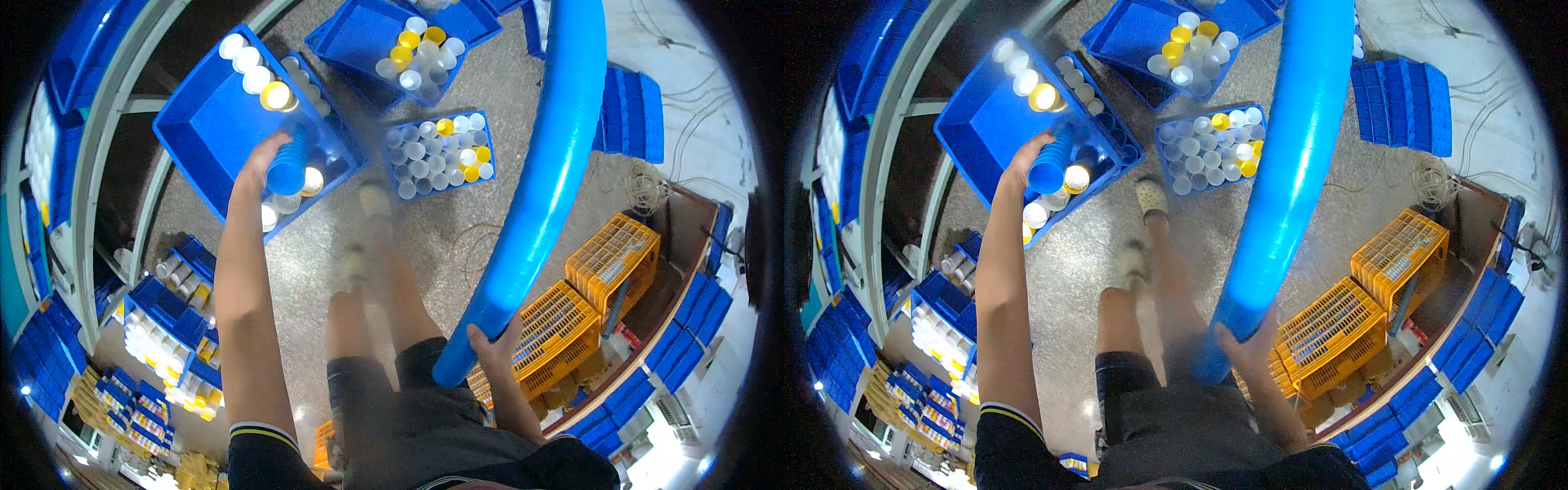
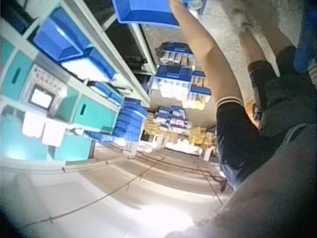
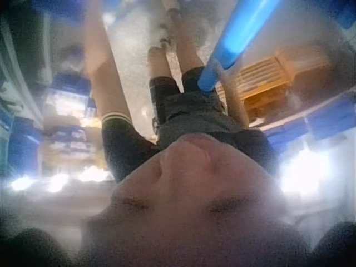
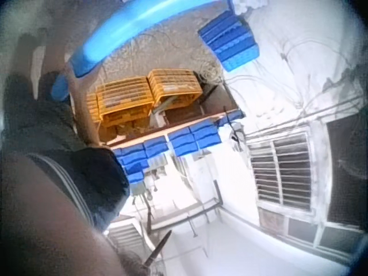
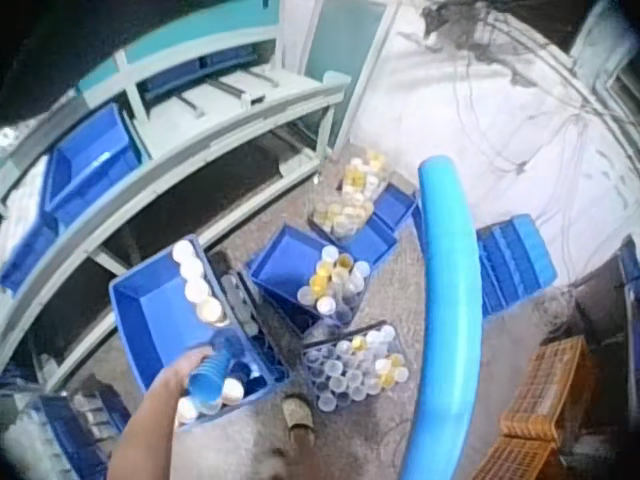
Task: The person picks up blue trays filled with white and yellow capsules, shakes them to settle the contents, and places them on a conveyor belt. They also pick up a green handheld device and use it on the capsules in the trays. The person repeatedly moves between the conveyor belt and a table with stacked trays.
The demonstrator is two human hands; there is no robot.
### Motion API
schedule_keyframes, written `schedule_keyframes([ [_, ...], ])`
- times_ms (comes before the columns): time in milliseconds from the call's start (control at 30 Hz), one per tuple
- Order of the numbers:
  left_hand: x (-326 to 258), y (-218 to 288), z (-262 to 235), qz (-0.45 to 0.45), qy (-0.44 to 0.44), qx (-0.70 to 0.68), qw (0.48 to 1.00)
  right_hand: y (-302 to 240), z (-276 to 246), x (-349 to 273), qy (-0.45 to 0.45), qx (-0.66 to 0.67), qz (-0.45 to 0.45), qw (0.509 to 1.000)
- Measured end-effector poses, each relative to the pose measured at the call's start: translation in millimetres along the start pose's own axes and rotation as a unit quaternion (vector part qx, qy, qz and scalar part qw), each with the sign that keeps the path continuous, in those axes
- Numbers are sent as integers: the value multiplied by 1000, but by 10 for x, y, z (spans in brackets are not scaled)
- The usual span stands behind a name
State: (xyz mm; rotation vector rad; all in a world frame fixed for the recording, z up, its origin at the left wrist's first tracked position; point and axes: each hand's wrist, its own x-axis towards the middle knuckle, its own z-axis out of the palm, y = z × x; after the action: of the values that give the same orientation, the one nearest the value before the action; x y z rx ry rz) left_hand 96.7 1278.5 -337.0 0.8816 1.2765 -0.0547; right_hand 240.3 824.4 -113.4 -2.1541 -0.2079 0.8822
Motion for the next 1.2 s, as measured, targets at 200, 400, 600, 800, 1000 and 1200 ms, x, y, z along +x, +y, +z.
schedule_keyframes([
  [200, 780, -208, 130, 115, -140, 231, 956, -281, 521, 3, -10, -11, 61, 998],
  [400, 1103, -355, 304, -179, -174, 282, 926, -480, 817, -44, -47, -78, 87, 992],
  [600, 1248, -542, 261, -28, -166, 387, 907, -675, 1119, -44, -58, -27, 135, 989],
  [800, 37, -10, 409, 187, 56, 15, 981, -940, 1412, 3, -150, -171, 3, 974],
  [1000, -1580, 395, 68, 196, -4, -242, 950, -1339, 1822, 58, -336, -130, -87, 929],
  [1200, -1907, 164, -522, 138, -56, -340, 929, -2041, 2915, 1186, -318, 86, -180, 927],
])
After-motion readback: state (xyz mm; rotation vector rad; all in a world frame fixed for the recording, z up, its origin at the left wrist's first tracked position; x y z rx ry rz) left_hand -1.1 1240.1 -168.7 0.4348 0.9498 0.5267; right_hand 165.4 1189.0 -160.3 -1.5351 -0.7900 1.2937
